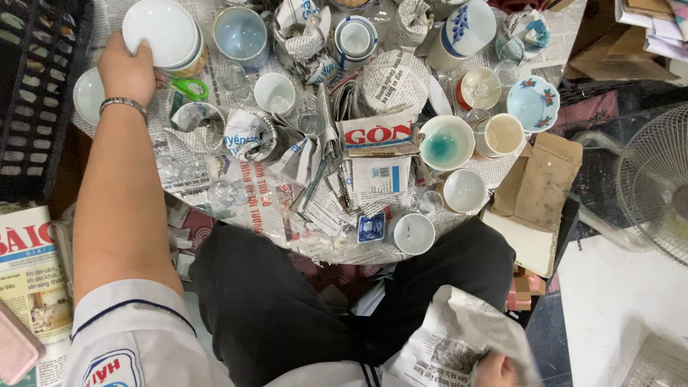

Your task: The person sits cross-legged on the floor and wraps various small ceramic dishes, including bowls and cups, in sheets of newspaper. They fold the paper around each item to create a protective bundle and place the finished packages onto a nearby table.

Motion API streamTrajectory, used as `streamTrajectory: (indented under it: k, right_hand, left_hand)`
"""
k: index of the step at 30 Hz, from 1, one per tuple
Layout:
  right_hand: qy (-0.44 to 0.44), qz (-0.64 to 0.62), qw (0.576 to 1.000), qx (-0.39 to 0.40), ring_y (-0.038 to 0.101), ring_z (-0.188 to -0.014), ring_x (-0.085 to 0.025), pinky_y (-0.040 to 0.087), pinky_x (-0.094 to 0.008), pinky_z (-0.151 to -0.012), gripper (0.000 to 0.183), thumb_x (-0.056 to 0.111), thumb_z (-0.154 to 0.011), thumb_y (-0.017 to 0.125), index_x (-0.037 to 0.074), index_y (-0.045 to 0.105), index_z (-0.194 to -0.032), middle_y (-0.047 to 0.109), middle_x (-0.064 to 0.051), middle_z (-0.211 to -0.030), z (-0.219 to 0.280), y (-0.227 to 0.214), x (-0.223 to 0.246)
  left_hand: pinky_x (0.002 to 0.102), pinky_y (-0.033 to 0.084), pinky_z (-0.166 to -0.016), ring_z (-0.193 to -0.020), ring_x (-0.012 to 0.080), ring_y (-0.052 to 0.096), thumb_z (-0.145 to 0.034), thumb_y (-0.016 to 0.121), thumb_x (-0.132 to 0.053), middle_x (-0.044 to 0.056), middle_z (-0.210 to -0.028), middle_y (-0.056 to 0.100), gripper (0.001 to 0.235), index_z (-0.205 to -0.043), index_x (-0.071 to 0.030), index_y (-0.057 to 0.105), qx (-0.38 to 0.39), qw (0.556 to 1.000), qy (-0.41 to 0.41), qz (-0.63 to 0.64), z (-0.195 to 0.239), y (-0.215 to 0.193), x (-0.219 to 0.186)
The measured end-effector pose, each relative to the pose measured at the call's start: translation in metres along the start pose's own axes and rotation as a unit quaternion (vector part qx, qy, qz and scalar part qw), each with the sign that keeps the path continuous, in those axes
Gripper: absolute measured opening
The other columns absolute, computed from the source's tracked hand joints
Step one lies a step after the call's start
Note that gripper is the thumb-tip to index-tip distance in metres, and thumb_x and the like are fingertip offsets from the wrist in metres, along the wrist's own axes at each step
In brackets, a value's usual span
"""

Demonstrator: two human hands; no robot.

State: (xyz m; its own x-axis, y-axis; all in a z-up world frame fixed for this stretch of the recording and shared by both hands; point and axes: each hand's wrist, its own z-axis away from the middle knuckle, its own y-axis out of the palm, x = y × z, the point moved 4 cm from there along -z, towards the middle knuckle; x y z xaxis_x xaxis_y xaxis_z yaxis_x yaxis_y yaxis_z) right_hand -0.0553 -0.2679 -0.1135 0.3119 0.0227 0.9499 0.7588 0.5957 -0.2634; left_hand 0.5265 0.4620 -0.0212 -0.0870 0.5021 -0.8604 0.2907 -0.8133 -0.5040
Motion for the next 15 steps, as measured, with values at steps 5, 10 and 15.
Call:
streamTrajectory:
  k: [5, 10, 15]
  right_hand:
    - [-0.009, 0.001, 1.000, -0.001, 0.058, -0.085, -0.017, 0.047, -0.032, -0.074, 0.031, 0.021, -0.112, 0.064, -0.010, 0.062, -0.112, 0.066, -0.017, -0.103, 0.003, 0.002, 0.005]
    - [-0.026, 0.004, 1.000, -0.009, 0.058, -0.084, -0.017, 0.047, -0.032, -0.073, 0.032, 0.021, -0.112, 0.065, -0.011, 0.062, -0.110, 0.066, -0.018, -0.103, 0.011, 0.002, 0.007]
    - [-0.048, 0.006, 0.999, -0.019, 0.057, -0.083, -0.018, 0.046, -0.033, -0.073, 0.034, 0.021, -0.113, 0.066, -0.012, 0.061, -0.109, 0.066, -0.019, -0.102, 0.020, -0.004, -0.002]
  left_hand:
    - [0.052, 0.057, -0.074, -0.081, 0.0419, 0.071, -0.109, 0.069, -0.033, 0.026, -0.094, 0.074, 0.039, -0.122, 0.003, 0.064, -0.160, 0.894, 0.204, -0.366, 0.011, -0.016, -0.029]
    - [0.050, 0.055, -0.074, -0.085, 0.0393, 0.071, -0.105, 0.065, -0.024, 0.019, -0.098, 0.074, 0.023, -0.116, -0.005, 0.072, -0.218, 0.878, 0.266, -0.332, 0.030, -0.027, -0.086]
    - [0.044, 0.052, -0.067, -0.078, 0.0336, 0.069, -0.094, 0.069, -0.020, 0.013, -0.087, 0.072, 0.014, -0.094, -0.010, 0.079, -0.073, 0.862, 0.370, -0.339, 0.067, 0.023, -0.167]
